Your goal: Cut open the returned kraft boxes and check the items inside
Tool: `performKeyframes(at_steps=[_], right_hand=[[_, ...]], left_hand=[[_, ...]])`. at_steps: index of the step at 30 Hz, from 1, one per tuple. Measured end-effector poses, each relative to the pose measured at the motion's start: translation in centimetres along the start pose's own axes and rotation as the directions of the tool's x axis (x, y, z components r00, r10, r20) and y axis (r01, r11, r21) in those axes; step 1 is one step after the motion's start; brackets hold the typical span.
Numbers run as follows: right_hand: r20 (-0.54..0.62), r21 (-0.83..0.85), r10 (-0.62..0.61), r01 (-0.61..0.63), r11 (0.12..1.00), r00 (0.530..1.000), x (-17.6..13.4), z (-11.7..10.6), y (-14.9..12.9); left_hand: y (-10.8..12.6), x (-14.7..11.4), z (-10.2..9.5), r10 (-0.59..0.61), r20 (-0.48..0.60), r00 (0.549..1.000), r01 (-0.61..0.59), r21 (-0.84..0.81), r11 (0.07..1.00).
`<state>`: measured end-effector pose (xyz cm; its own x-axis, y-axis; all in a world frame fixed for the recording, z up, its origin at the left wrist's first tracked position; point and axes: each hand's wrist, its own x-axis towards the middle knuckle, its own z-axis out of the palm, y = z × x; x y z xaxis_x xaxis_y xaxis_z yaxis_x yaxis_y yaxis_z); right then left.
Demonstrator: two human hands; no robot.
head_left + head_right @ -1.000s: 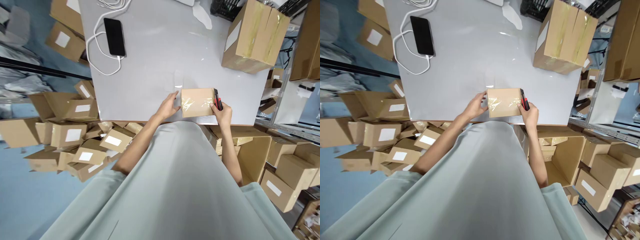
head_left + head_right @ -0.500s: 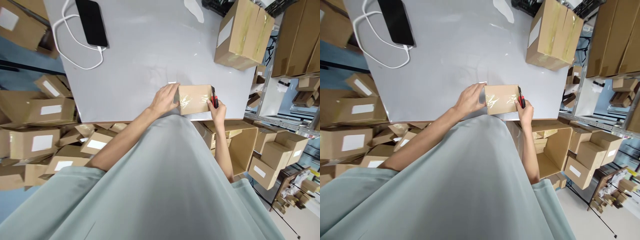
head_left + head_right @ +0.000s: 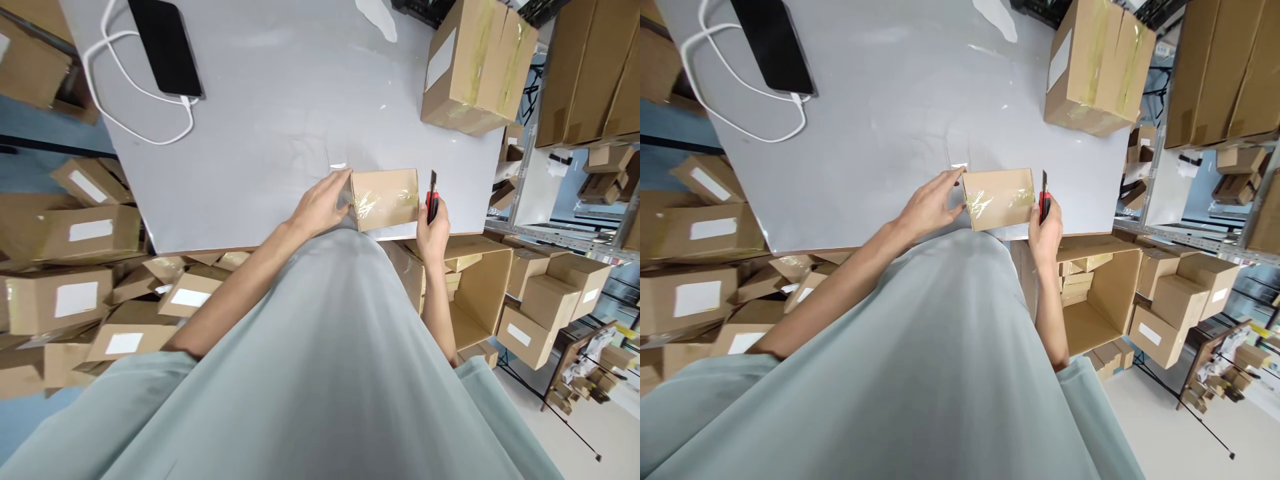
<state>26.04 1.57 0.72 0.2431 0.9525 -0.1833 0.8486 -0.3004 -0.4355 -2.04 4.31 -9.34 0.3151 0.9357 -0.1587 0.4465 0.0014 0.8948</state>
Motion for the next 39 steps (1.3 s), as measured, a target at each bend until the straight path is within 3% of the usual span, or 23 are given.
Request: performKeyframes(at_steps=[3,5,7,13,28,34,39], right_hand=[[0.197,0.077,-0.007,-0.008,0.997,0.980,-2.5,0.1,-2.5],[0.331,0.110,-0.032,-0.005,0.994,0.943,-3.8,0.6,-4.2],[0.393,0.077,-0.049,0.020,0.997,0.918,-4.5,1.4,-5.7],[0.401,-0.053,-0.054,0.081,0.995,0.915,-4.9,3.1,-7.6],[0.381,-0.225,0.015,0.077,0.971,0.925,-5.8,4.7,-10.6],[0.471,-0.456,0.196,0.047,0.889,0.860,-5.2,3.1,-14.6],[0.509,-0.563,0.294,0.054,0.825,0.809,-6.3,1.8,-15.4]], left_hand=[[0.4,0.5,-1.4,-0.027,0.007,1.000,0.027,-0.056,0.998],[0.9,1.1,-2.2,-0.056,-0.043,0.998,0.051,-0.117,0.992],[1.3,2.0,-2.7,-0.077,-0.098,0.992,0.060,-0.160,0.985],[1.1,3.7,-2.8,-0.073,-0.096,0.993,0.058,-0.154,0.986],[0.7,4.2,-1.7,-0.084,-0.116,0.990,0.059,-0.205,0.977],[1.0,3.5,-0.9,-0.113,-0.160,0.981,0.080,-0.200,0.976],[1.8,3.1,-0.8,-0.142,-0.195,0.970,0.107,-0.180,0.978]])
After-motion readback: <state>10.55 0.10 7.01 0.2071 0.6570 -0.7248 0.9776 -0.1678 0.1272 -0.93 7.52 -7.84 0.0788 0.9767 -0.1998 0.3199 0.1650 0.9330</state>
